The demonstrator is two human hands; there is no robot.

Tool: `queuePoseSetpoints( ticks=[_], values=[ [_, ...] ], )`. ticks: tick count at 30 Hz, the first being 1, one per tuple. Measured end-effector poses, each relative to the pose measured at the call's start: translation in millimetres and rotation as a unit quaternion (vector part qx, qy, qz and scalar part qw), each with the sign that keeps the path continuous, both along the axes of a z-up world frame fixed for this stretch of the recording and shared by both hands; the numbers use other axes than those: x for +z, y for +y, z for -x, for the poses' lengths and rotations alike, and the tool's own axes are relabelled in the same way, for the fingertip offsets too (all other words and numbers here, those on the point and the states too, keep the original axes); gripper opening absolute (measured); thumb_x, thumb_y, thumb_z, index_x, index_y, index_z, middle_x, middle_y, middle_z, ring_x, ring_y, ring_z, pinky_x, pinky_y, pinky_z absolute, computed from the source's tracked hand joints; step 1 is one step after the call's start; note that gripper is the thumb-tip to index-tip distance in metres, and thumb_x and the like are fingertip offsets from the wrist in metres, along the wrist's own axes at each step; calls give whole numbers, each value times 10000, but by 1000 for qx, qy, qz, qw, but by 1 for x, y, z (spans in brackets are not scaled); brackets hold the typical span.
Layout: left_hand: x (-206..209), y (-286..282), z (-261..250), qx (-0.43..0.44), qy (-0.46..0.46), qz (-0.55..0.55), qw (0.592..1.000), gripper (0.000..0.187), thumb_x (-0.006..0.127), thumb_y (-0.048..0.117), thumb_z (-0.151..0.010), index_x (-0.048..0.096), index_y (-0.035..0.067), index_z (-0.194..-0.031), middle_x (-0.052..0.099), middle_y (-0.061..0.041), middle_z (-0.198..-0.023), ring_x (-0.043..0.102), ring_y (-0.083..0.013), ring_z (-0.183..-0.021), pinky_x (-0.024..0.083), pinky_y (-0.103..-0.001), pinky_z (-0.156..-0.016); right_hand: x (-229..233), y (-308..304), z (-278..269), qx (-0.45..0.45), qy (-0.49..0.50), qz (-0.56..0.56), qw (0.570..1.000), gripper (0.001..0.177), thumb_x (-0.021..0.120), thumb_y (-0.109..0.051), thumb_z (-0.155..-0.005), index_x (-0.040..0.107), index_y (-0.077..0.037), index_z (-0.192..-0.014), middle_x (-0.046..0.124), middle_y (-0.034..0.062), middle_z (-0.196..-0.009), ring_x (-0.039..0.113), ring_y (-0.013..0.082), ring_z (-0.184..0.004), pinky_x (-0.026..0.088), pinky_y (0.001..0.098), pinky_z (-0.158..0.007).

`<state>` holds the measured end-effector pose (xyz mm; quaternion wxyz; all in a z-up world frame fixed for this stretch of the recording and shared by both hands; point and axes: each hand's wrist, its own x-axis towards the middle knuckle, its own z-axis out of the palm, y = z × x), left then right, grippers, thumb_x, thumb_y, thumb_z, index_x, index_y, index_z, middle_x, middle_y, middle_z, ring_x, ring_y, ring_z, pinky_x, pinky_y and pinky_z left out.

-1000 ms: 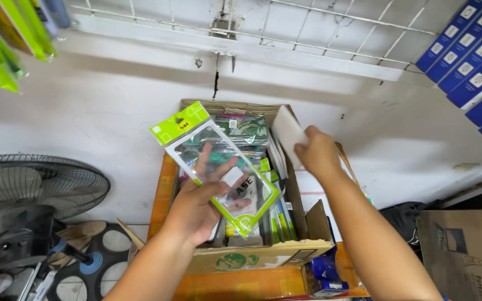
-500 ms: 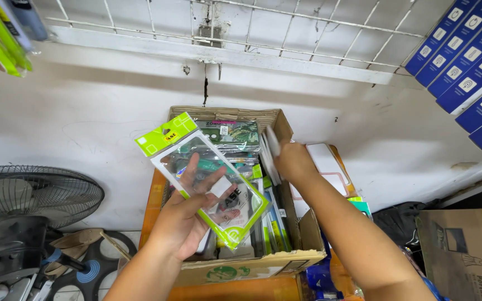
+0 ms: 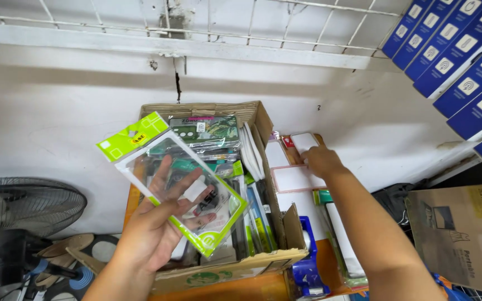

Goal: The recorder is sorting and inspecting various packaged phone cases from a cardboard box on a workspace.

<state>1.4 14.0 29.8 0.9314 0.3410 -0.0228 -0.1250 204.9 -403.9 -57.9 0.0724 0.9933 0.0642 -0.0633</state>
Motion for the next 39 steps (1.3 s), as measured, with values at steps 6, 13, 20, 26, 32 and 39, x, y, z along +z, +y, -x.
queuePoseSetpoints(
  ticks=[6,13,20,26,32,39],
  values=[
    [1,-1,-2,10,-4,-11,1000,892,453,-76,-821,221,301,-1596,347,-280,-1595,476,-516,-1370,549,-615,-899,-12,-16,-5,29,-35,-80,996,223,691,-98,-810,797,-173,-991,734,43,-1107,695,260,-1013,564,379,-866],
    [-1,-2,-2,7,-5,-22,1000,892,452,-75,-821,231,301,-1599,384,-285,-1576,491,-507,-1360,546,-616,-887,70,-9,29,10,-63,-109,992,188,617,-95,-880,786,-165,-922,760,47,-919,725,254,-881,559,385,-794],
    [-10,-6,-5,2,3,-44,999,923,529,-16,-834,161,333,-1605,431,-250,-1538,558,-431,-1285,586,-599,-863,210,91,114,219,-258,-159,927,184,646,-83,-844,788,-148,-942,728,40,-1020,699,322,-881,554,421,-778],
    [-7,-8,4,-47,-14,-53,997,1000,695,48,-829,147,263,-1638,525,-199,-1484,582,-386,-1253,544,-554,-852,251,209,153,394,-99,-99,909,360,660,-39,-650,790,-167,-961,708,38,-1000,697,311,-915,551,429,-754],
    [-28,-7,5,-95,-119,-44,987,872,757,-33,-818,360,99,-1584,604,-95,-1355,604,-237,-1271,527,-396,-1048,225,264,169,490,-10,-160,857,316,655,-68,-783,759,-168,-1065,683,59,-1013,695,298,-925,552,403,-767],
    [-25,-3,7,50,-75,-11,996,601,638,-122,-787,517,-59,-1372,673,-177,-1267,630,-338,-1206,474,-501,-1074,182,229,171,210,-171,-418,867,764,824,-240,-845,504,-49,-1511,686,110,-1262,682,238,-963,555,347,-781]
  ],
)
